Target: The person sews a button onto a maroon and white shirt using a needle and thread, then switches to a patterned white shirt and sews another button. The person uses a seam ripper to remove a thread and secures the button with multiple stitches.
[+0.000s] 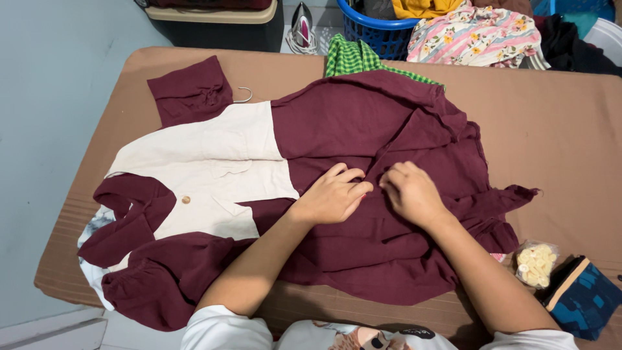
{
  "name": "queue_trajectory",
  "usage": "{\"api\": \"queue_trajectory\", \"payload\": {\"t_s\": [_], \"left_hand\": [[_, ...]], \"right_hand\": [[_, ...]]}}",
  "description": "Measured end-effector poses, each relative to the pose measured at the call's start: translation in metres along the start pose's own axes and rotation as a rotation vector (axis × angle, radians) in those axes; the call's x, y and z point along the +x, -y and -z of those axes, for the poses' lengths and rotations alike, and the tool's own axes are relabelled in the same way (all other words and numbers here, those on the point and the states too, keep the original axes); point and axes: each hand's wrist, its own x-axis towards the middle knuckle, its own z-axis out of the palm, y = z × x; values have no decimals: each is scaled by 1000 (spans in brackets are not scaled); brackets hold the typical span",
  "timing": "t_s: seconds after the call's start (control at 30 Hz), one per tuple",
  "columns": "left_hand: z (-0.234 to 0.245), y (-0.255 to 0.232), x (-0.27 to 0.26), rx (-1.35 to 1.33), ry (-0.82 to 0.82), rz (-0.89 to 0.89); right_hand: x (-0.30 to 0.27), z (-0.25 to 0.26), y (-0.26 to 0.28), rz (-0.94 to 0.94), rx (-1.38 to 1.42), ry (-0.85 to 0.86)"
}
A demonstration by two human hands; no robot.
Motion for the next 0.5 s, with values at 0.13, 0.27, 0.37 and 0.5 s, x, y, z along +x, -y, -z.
{"api": "queue_trajectory", "payload": {"t_s": [0.13,0.27,0.37,0.5], "left_hand": [[-1,0,0,14,5,-10],[-2,0,1,33,-26,-41],[-2,-1,1,26,-8,-36],[-2,-1,1,31,-9,-43]], "right_hand": [[-2,4,-13,-48,-64,-116],[-3,10,-23,-125,-87,-210],[-3,12,-26,-168,-80,-298],[-5,15,-31,-161,-70,-403]]}}
